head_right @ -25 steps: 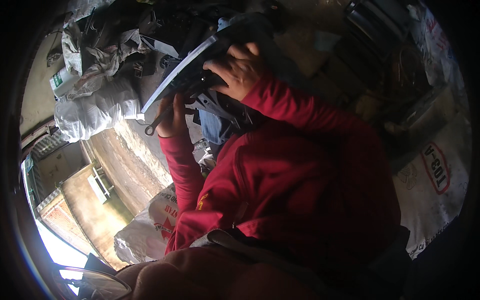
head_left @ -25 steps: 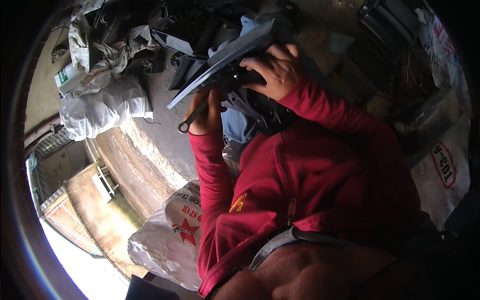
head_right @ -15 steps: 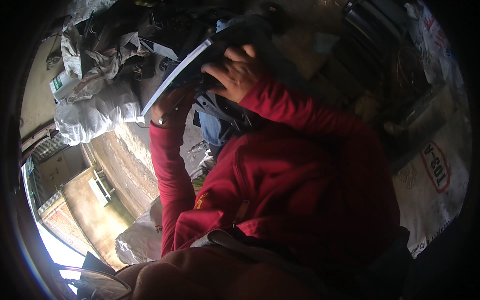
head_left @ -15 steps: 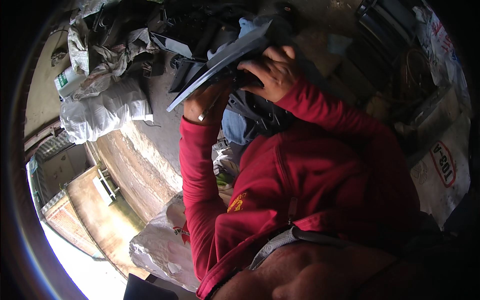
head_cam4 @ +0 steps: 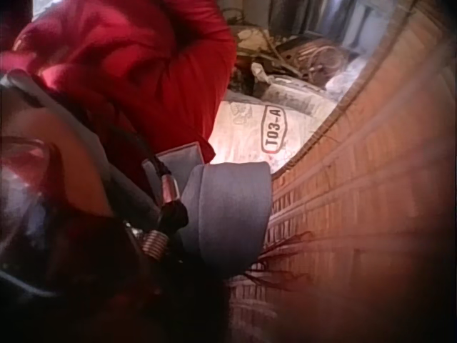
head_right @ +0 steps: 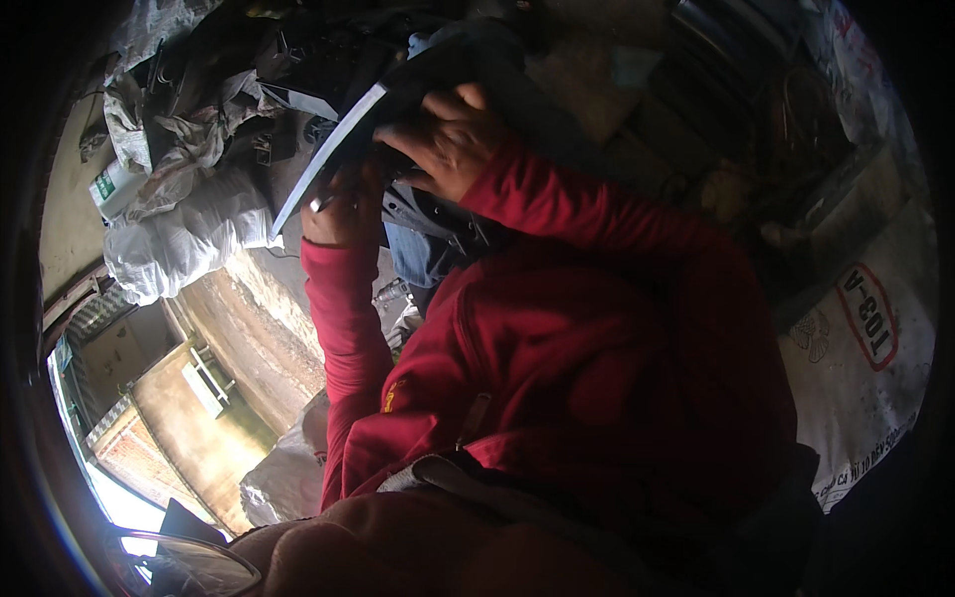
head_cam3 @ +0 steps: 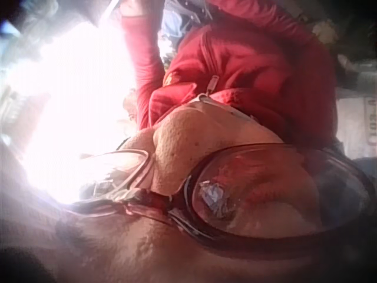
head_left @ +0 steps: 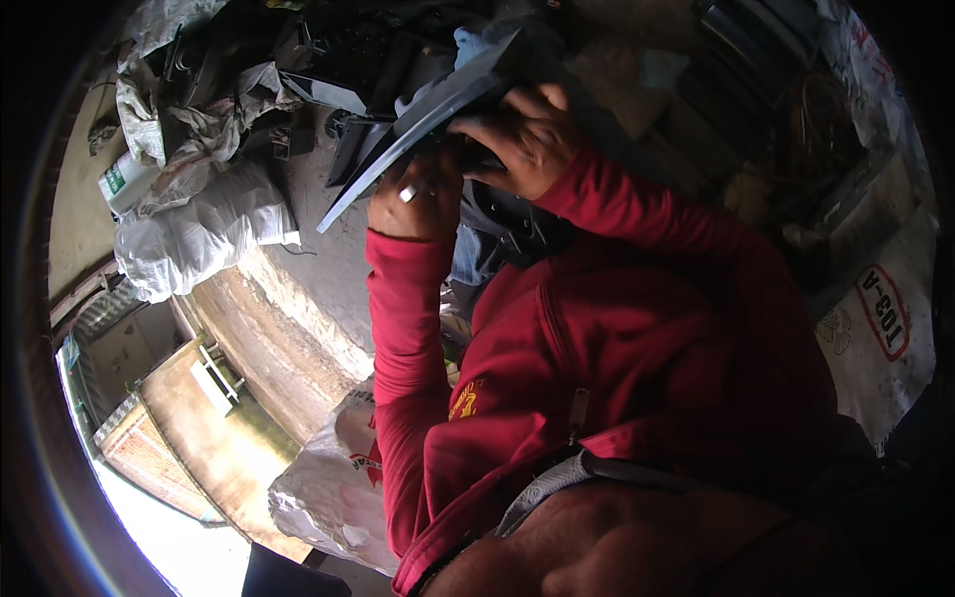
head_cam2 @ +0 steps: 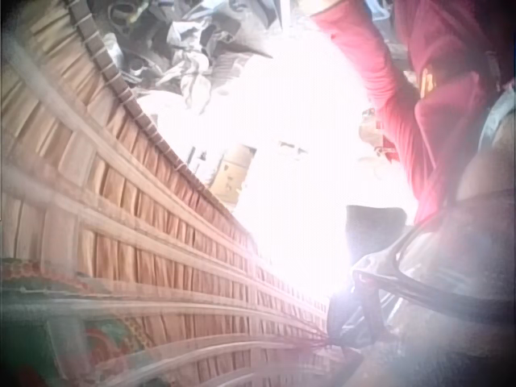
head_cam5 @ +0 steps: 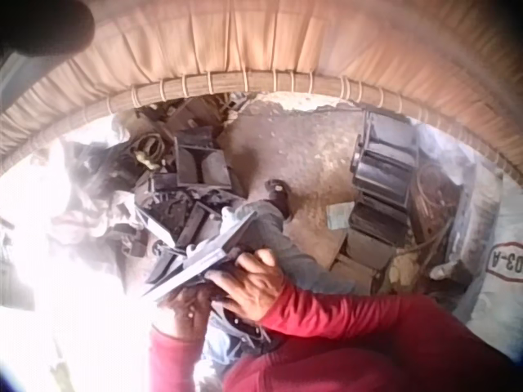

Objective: The person assembles a metal component by inserting bolts and tightening them with a wrench. They reposition the part on their lap and continue fastening multiple bolts to secure the assembly.

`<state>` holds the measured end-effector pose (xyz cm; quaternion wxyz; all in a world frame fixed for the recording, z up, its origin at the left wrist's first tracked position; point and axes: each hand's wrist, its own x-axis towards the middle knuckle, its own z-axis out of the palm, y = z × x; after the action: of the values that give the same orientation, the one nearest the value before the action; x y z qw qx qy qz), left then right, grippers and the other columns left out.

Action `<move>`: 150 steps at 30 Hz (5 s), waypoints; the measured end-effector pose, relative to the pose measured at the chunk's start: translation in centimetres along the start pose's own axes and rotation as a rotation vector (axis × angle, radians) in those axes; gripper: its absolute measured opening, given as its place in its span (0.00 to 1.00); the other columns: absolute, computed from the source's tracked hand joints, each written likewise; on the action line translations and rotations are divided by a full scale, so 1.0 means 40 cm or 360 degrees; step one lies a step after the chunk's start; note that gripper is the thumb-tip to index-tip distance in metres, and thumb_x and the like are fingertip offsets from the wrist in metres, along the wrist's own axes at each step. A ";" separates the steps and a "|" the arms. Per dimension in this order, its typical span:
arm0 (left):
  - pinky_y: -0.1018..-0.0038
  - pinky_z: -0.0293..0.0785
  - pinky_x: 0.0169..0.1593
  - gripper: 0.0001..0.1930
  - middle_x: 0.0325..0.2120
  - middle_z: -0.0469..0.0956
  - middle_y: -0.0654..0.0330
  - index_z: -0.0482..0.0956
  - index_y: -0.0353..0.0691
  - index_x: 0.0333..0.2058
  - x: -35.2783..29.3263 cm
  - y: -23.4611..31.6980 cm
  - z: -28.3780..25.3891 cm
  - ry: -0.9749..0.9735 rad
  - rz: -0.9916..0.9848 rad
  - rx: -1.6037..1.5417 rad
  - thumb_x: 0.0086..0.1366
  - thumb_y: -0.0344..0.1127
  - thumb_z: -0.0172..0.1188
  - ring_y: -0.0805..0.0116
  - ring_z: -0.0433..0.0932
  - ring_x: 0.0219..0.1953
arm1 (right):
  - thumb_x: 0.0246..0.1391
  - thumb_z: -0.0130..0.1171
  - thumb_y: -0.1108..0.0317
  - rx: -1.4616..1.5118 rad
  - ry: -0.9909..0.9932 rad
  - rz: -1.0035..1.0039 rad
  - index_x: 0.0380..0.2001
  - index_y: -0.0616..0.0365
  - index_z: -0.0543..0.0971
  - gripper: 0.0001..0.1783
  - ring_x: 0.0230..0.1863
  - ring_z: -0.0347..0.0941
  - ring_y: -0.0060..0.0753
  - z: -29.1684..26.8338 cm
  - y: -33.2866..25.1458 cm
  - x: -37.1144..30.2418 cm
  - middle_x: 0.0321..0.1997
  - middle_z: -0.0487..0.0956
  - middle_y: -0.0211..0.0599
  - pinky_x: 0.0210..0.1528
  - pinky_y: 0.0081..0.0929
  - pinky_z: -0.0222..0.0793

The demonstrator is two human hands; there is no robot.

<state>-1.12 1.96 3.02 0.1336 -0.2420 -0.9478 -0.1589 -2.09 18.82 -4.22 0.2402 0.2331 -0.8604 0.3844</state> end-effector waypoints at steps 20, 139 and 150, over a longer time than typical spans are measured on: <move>0.67 0.76 0.28 0.08 0.24 0.77 0.54 0.80 0.44 0.34 -0.043 0.024 0.010 0.0119 -0.0275 -0.0034 0.53 0.33 0.63 0.55 0.79 0.26 | 0.32 0.71 0.56 -0.0007 0.0009 -0.0036 0.45 0.38 0.74 0.30 0.41 0.70 0.27 -0.004 -0.003 0.009 0.31 0.79 0.17 0.45 0.35 0.54; 0.69 0.76 0.27 0.09 0.27 0.79 0.55 0.77 0.39 0.33 -0.034 0.045 0.034 -0.0099 -0.0577 -0.0042 0.60 0.37 0.53 0.60 0.80 0.25 | 0.32 0.69 0.54 -0.0253 0.0112 -0.0254 0.34 0.43 0.77 0.21 0.33 0.67 0.28 0.005 -0.011 0.016 0.25 0.76 0.19 0.42 0.32 0.53; 0.73 0.74 0.26 0.08 0.24 0.80 0.54 0.79 0.36 0.34 -0.105 -0.004 0.009 0.0442 -0.0832 -0.1006 0.61 0.35 0.59 0.63 0.79 0.22 | 0.33 0.69 0.47 -0.0223 0.0150 -0.0259 0.32 0.42 0.78 0.21 0.32 0.67 0.27 0.007 -0.011 0.023 0.25 0.77 0.18 0.42 0.32 0.52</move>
<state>2.28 0.21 1.25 0.1346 0.0009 -0.8550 -0.5008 -2.61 18.14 -3.59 0.3264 0.2665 -0.8511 0.3132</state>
